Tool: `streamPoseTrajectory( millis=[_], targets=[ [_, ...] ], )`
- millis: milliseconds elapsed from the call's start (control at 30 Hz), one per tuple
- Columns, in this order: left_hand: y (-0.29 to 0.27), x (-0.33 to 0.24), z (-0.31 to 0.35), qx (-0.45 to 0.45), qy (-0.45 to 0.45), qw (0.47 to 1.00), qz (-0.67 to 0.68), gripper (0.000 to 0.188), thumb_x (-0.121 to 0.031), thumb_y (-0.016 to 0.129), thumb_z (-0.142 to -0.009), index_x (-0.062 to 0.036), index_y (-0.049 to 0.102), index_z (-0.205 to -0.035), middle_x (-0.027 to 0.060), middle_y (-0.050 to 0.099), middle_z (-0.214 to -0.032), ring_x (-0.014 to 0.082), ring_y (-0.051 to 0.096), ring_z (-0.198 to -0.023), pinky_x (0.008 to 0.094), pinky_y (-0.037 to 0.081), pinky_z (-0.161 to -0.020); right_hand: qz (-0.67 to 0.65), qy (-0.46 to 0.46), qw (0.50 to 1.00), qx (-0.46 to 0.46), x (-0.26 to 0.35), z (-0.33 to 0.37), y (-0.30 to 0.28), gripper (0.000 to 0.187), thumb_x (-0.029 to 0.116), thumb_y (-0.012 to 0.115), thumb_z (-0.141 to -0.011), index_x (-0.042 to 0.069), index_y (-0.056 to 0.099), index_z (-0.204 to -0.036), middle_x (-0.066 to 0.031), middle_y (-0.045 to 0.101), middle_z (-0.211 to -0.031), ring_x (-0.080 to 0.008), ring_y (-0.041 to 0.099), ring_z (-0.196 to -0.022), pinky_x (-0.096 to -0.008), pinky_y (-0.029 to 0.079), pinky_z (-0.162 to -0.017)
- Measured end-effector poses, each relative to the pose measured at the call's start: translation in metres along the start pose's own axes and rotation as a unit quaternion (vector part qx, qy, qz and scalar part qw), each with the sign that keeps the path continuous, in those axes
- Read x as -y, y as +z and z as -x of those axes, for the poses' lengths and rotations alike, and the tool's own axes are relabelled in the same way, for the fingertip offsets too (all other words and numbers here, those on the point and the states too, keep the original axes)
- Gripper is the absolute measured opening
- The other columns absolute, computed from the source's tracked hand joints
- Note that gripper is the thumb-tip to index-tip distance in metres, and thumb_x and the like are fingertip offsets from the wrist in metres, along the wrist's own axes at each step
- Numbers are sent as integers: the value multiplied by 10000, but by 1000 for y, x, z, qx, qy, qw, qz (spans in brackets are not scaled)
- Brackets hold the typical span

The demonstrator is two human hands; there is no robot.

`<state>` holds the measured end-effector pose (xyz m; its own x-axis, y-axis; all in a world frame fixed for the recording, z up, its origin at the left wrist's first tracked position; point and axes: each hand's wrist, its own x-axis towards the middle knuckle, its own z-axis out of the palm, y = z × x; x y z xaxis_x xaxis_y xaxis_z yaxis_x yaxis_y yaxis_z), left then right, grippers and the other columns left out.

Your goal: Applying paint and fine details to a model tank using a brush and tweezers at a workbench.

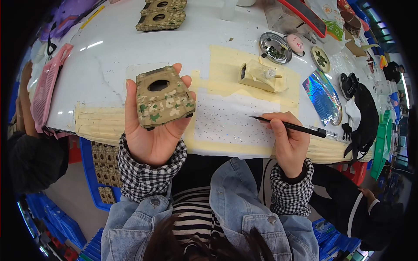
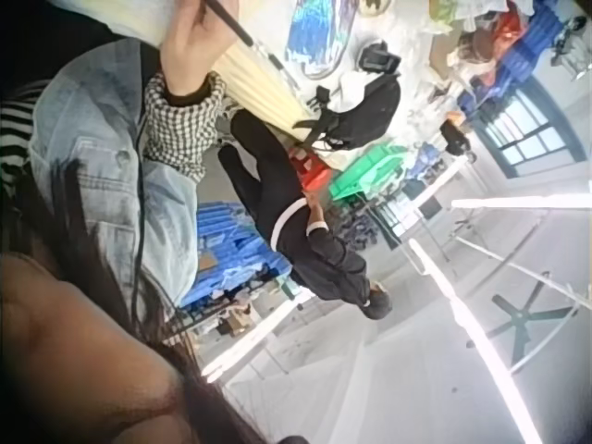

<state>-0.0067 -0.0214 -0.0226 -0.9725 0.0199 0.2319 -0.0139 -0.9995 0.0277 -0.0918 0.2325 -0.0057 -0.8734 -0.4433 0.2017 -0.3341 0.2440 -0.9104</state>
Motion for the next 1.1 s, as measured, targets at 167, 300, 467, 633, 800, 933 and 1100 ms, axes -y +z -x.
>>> streamPoseTrajectory(
  millis=[167, 300, 467, 633, 800, 933, 1100],
  targets=[
    [1, 1, 0, -3, 2, 1000, 1, 757, -473, 393, -947, -19, 40, -1439, 216, 331, -1368, 346, 389, -1256, 423, 405, -1032, -9, -4, 1000, -3, 0, 0, 0, 128, 77, 593, -883, -30, 653, -921, -93, 628, -796, -145, 558, -718, -237, 424, -649],
    [10, 8, -2, -60, 42, 997, -16, 694, -489, 313, -959, 49, 194, -1381, 279, 430, -1277, 400, 479, -1171, 446, 511, -925, -22, 3, 1000, -3, -2, 1, -1, 146, 93, 585, -893, -34, 650, -925, -93, 630, -807, -138, 563, -733, -232, 429, -663],
    [11, 9, -2, -59, 28, 998, -25, 680, -486, 294, -964, 41, 200, -1384, 276, 430, -1282, 399, 488, -1164, 441, 515, -919, -35, 1, 999, -13, 5, 0, -4, 158, 105, 580, -899, -35, 649, -924, -100, 640, -841, -142, 578, -771, -238, 436, -709],
    [12, 13, -2, -67, -5, 992, -103, 649, -429, 236, -987, 31, 87, -1420, 293, 398, -1303, 382, 487, -1169, 411, 490, -956, -22, -61, 998, -12, 32, -10, -7, 158, 105, 577, -901, -32, 648, -930, -104, 650, -858, -152, 586, -797, -253, 440, -753],
    [13, 14, -4, -74, -27, 990, -116, 632, -428, 234, -988, 21, 119, -1418, 295, 391, -1313, 372, 495, -1166, 410, 497, -948, -24, -61, 998, 2, 45, -15, -6, 160, 105, 574, -906, -36, 644, -934, -98, 650, -854, -137, 603, -769, -238, 464, -697],
    [16, 15, -3, -96, -9, 989, -110, 625, -423, 236, -989, 24, 131, -1414, 294, 387, -1316, 371, 492, -1171, 411, 494, -954, -65, -14, 998, 13, 29, -9, -10, 158, 93, 567, -908, -45, 634, -950, -96, 644, -857, -128, 619, -752, -226, 483, -670],
    [14, 15, -3, -87, -6, 990, -110, 625, -417, 240, -990, 35, 133, -1410, 293, 385, -1317, 371, 489, -1175, 411, 492, -957, -50, -26, 998, -7, 8, 5, -3, 127, 40, 585, -884, -53, 627, -960, -106, 647, -865, -146, 629, -770, -238, 491, -700]
  ],
)
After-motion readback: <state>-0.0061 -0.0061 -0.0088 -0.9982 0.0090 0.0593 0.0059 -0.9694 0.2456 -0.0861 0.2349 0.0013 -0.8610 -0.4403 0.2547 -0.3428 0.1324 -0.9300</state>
